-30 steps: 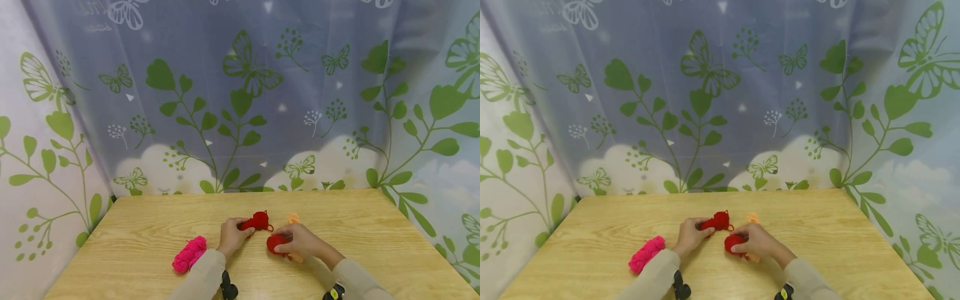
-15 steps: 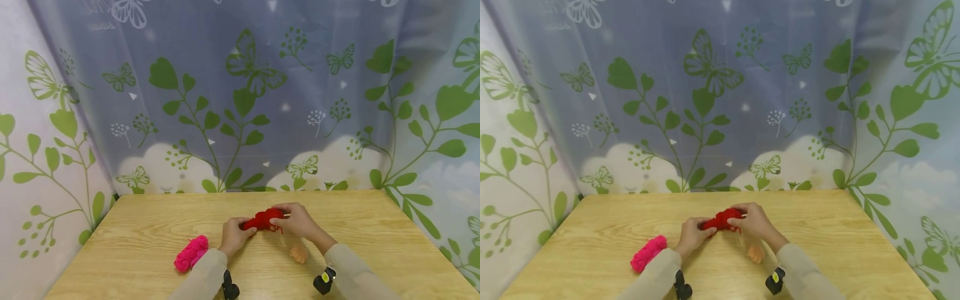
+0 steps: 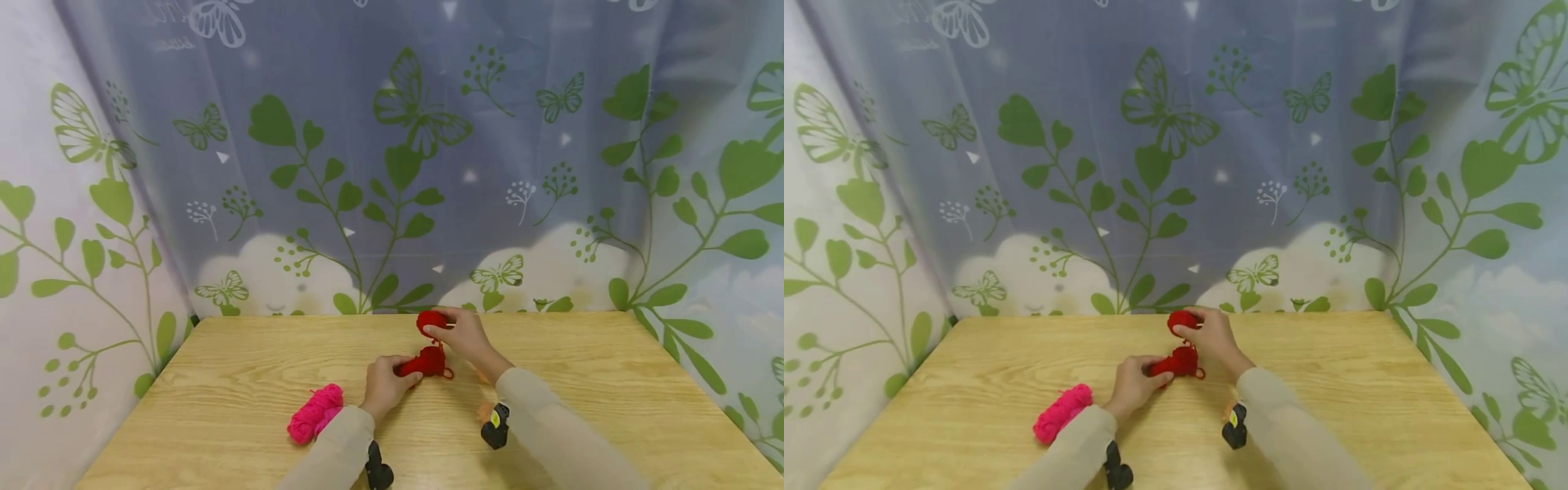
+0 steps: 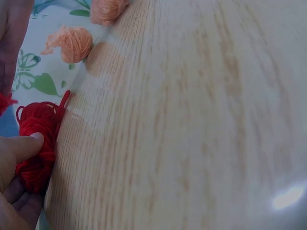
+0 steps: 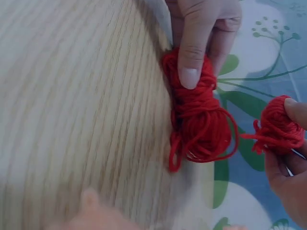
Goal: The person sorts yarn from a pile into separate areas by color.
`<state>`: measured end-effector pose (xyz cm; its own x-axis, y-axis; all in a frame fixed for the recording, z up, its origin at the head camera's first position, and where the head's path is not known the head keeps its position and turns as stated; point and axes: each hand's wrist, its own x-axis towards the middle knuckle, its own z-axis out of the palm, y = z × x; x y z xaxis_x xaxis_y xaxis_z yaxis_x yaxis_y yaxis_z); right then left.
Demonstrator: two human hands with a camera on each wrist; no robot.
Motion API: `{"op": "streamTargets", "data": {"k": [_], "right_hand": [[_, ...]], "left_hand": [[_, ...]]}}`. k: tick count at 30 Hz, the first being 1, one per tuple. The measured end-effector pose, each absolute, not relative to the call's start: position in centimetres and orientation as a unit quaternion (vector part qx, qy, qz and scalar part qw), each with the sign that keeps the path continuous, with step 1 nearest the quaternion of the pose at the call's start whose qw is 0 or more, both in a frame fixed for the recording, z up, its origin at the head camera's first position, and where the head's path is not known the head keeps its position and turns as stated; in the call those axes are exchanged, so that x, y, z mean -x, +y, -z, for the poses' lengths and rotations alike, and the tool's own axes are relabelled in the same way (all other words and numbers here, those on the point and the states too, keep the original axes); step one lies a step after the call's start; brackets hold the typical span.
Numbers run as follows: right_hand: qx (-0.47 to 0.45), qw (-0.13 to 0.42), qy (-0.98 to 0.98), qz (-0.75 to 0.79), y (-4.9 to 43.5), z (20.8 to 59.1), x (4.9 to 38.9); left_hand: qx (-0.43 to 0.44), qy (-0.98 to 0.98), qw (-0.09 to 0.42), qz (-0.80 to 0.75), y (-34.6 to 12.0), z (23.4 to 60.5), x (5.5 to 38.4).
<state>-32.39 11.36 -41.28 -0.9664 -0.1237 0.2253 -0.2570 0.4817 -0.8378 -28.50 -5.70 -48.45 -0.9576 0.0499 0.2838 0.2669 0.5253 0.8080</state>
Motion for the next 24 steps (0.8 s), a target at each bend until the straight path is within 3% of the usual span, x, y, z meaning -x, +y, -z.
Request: {"op": "streamTargets", "data": {"k": [10, 24], "right_hand": [[-0.088, 0.06, -0.862, -0.495, 9.9, 43.0, 34.3], [-0.129, 0.059, -0.879, -0.455, 9.5, 45.5, 35.0]], "left_hand": [[0.091, -0.866, 0.107, 0.479, -5.7, 48.3, 28.4], [0.08, -0.869, 0.105, 0.477, -5.7, 48.3, 28.5]]}}
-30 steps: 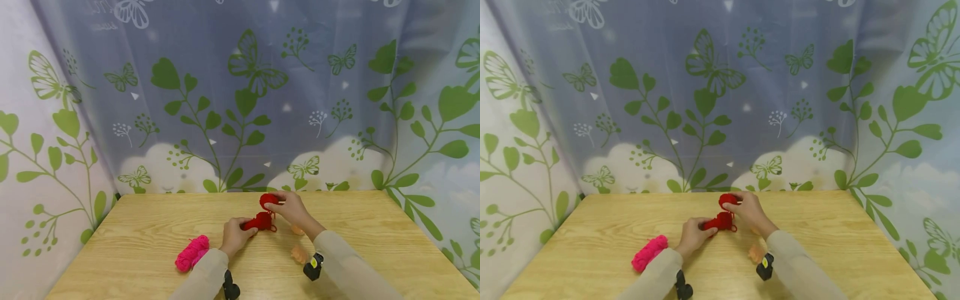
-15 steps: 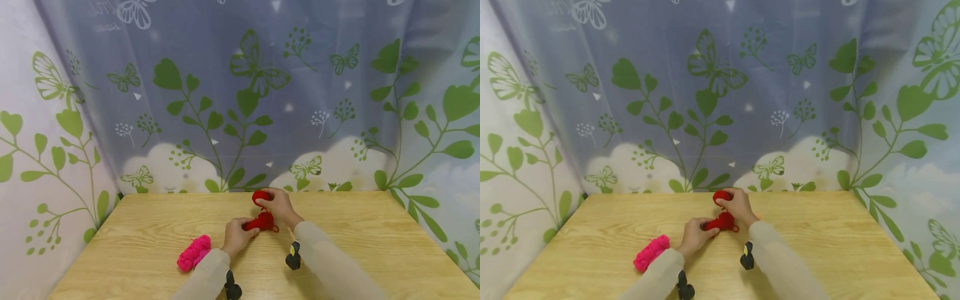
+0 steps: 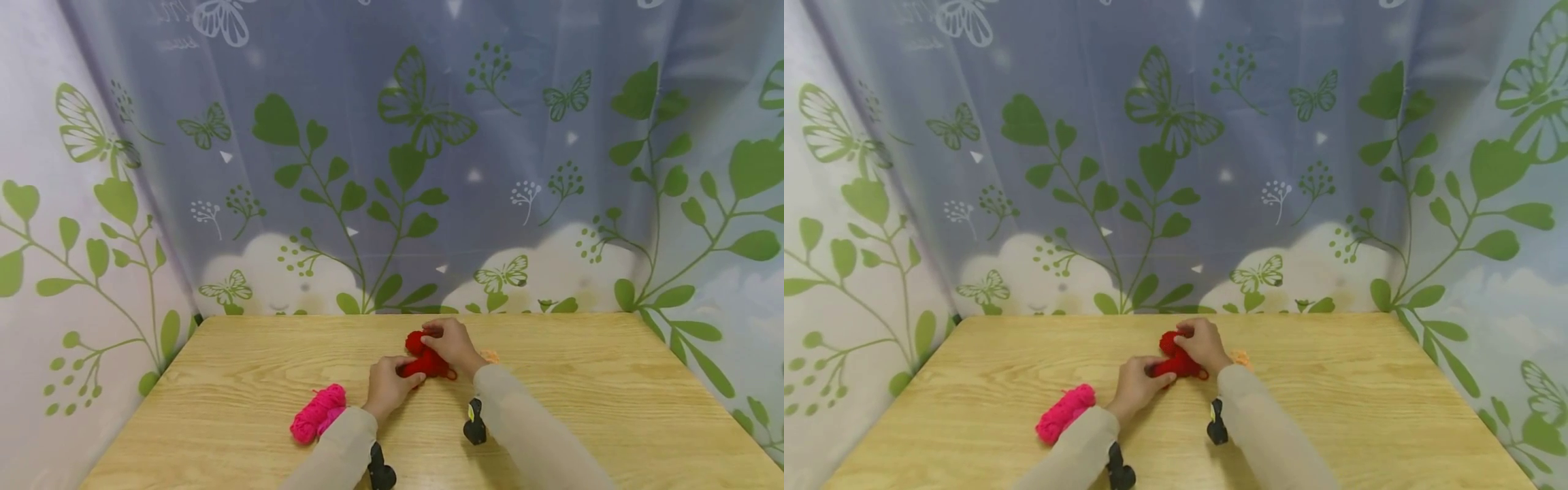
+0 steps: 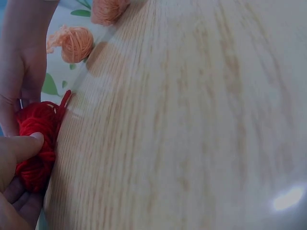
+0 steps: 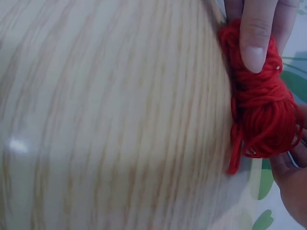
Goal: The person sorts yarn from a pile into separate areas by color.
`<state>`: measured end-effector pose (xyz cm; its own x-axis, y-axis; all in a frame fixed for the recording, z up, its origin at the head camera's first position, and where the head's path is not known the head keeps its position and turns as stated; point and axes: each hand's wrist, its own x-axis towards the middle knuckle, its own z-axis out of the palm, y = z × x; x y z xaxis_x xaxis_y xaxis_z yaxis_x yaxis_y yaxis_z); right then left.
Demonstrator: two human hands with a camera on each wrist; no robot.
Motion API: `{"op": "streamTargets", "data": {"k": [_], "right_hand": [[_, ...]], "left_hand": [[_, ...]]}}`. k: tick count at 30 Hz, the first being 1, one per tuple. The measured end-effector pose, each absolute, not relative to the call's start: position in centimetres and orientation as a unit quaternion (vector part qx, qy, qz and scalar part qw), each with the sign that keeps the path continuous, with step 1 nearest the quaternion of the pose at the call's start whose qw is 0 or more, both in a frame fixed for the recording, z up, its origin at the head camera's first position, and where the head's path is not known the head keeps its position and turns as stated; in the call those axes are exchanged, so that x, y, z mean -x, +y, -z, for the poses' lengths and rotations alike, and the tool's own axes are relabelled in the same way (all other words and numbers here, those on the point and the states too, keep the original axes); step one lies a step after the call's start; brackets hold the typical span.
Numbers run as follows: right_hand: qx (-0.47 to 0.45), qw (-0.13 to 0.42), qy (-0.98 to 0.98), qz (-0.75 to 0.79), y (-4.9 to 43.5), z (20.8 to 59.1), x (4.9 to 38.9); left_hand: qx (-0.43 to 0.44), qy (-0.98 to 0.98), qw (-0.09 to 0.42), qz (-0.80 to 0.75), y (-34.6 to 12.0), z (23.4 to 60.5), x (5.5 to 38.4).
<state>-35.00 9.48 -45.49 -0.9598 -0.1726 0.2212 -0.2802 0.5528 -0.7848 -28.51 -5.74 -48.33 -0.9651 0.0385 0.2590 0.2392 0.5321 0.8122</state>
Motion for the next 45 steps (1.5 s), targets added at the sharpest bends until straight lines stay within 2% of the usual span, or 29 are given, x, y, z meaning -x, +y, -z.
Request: {"op": "streamTargets", "data": {"k": [12, 17, 45], "right_hand": [[-0.152, 0.01, -0.881, -0.447, 9.3, 46.0, 34.8], [-0.179, 0.015, -0.889, -0.422, 9.2, 46.1, 34.8], [-0.169, -0.023, -0.894, -0.413, 10.2, 44.7, 34.8]], "left_hand": [[0.089, -0.871, 0.113, 0.47, -5.7, 48.4, 28.3], [0.089, -0.871, 0.114, 0.47, -5.6, 48.4, 28.2], [0.09, -0.871, 0.11, 0.47, -5.6, 48.3, 28.4]]}}
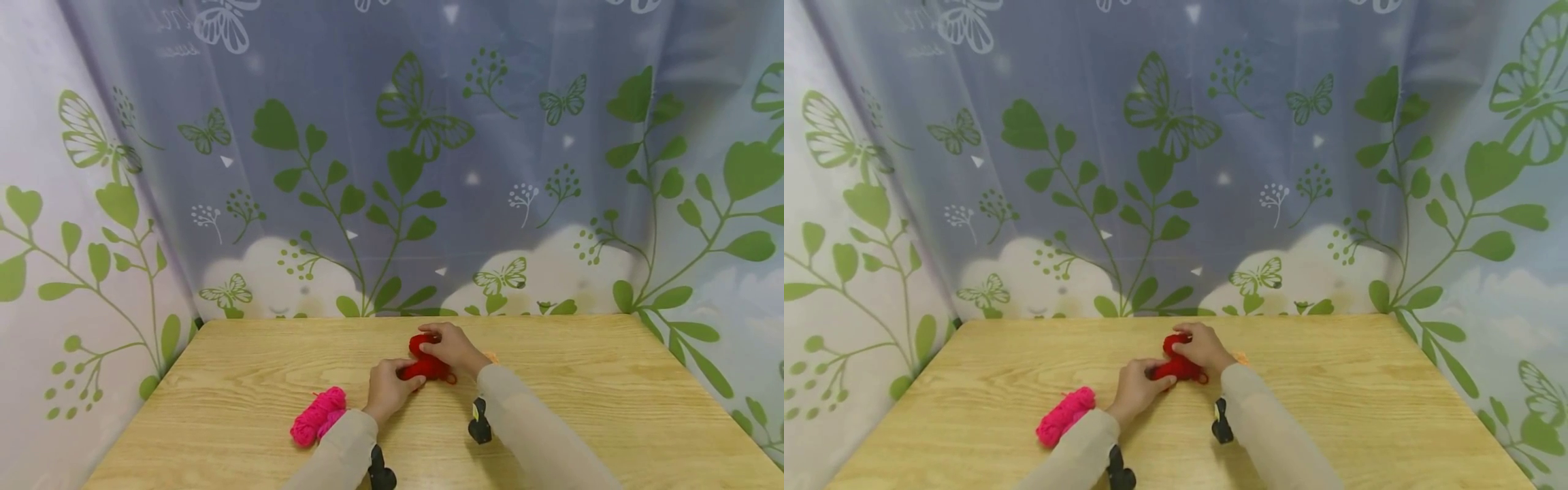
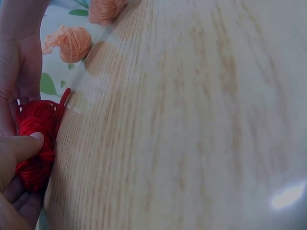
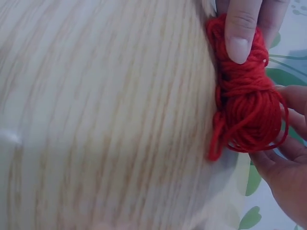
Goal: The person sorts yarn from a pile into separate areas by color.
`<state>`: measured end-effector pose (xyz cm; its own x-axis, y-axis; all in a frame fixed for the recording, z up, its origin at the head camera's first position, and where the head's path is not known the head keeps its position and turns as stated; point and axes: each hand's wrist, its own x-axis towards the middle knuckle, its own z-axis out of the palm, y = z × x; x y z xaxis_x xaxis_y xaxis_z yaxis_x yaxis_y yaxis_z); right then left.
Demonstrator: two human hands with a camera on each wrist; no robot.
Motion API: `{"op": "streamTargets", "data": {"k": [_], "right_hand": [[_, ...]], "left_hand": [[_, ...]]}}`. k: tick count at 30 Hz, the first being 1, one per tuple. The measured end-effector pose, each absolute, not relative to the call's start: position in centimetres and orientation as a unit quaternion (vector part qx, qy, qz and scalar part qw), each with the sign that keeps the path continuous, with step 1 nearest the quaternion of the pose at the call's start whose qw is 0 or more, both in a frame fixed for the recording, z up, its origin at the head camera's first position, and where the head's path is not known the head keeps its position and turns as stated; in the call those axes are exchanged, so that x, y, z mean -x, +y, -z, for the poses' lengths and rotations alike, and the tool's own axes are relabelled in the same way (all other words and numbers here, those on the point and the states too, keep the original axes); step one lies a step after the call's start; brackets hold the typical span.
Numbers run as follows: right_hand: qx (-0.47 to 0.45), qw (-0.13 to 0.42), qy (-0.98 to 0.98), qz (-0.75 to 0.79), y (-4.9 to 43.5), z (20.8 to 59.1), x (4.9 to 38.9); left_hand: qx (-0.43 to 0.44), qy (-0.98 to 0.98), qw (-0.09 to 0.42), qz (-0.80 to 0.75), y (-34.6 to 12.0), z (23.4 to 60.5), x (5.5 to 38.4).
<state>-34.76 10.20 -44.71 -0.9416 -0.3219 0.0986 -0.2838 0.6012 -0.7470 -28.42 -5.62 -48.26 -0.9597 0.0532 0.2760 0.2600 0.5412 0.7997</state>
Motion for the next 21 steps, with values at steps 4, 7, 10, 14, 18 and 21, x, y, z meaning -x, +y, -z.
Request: {"op": "streamTargets", "data": {"k": [4, 7, 10, 14, 18, 21], "right_hand": [[0.182, 0.023, 0.894, 0.408, 10.4, 44.3, 34.8], [0.191, 0.021, 0.894, 0.406, 10.6, 43.7, 34.7], [0.189, 0.027, 0.894, 0.406, 11.0, 42.9, 34.6], [0.183, 0.042, 0.894, 0.408, 11.6, 42.0, 34.5], [0.191, 0.055, 0.889, 0.412, 12.5, 41.2, 34.4], [0.203, 0.056, 0.889, 0.407, 13.5, 40.7, 34.2]], "left_hand": [[0.088, -0.872, 0.113, 0.469, -5.6, 48.3, 28.4], [0.088, -0.871, 0.113, 0.47, -5.6, 48.3, 28.4], [0.09, -0.87, 0.111, 0.472, -5.6, 48.3, 28.5], [0.088, -0.868, 0.105, 0.477, -5.6, 48.2, 28.6], [0.083, -0.869, 0.099, 0.477, -5.6, 48.3, 28.6], [0.082, -0.871, 0.1, 0.474, -5.6, 48.3, 28.5]]}}
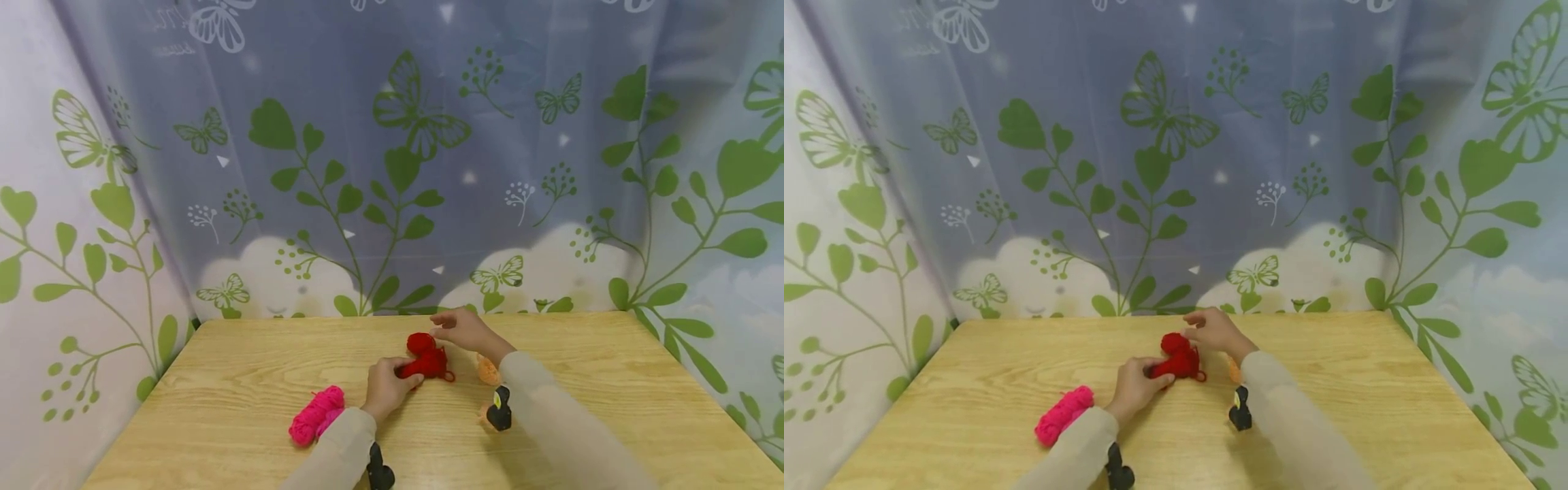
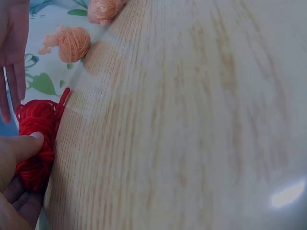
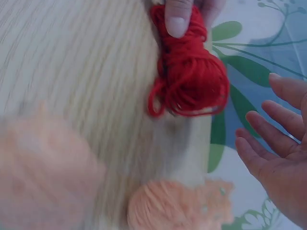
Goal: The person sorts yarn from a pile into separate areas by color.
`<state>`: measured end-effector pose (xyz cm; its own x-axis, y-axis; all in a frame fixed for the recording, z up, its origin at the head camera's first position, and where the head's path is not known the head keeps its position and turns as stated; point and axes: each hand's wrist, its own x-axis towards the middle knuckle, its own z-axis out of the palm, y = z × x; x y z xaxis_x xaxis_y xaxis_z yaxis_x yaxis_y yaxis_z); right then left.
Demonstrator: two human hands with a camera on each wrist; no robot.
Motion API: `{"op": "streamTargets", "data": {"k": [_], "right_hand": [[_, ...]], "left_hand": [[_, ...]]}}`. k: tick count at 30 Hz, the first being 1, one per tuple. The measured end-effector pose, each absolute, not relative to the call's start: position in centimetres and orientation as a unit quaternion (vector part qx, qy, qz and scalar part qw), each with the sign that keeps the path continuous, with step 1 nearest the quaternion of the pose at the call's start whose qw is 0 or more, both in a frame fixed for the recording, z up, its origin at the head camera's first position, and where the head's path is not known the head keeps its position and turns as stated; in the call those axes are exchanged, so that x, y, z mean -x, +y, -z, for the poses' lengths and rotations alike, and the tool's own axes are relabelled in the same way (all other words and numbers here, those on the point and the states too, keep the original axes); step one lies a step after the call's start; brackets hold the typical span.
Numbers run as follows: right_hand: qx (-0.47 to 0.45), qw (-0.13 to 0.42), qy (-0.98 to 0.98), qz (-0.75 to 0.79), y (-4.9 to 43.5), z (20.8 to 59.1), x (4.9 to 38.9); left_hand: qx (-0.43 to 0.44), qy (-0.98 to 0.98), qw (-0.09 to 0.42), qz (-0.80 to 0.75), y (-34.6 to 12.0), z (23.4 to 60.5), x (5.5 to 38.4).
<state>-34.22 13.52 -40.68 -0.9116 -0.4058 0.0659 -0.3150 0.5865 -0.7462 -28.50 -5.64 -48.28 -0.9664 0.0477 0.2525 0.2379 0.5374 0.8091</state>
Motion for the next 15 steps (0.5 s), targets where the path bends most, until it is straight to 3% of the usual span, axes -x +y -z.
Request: {"op": "streamTargets", "data": {"k": [15], "right_hand": [[0.215, 0.068, 0.874, 0.431, 19.6, 40.3, 32.0]], "left_hand": [[0.087, -0.874, 0.113, 0.464, -5.5, 48.5, 28.4]]}}
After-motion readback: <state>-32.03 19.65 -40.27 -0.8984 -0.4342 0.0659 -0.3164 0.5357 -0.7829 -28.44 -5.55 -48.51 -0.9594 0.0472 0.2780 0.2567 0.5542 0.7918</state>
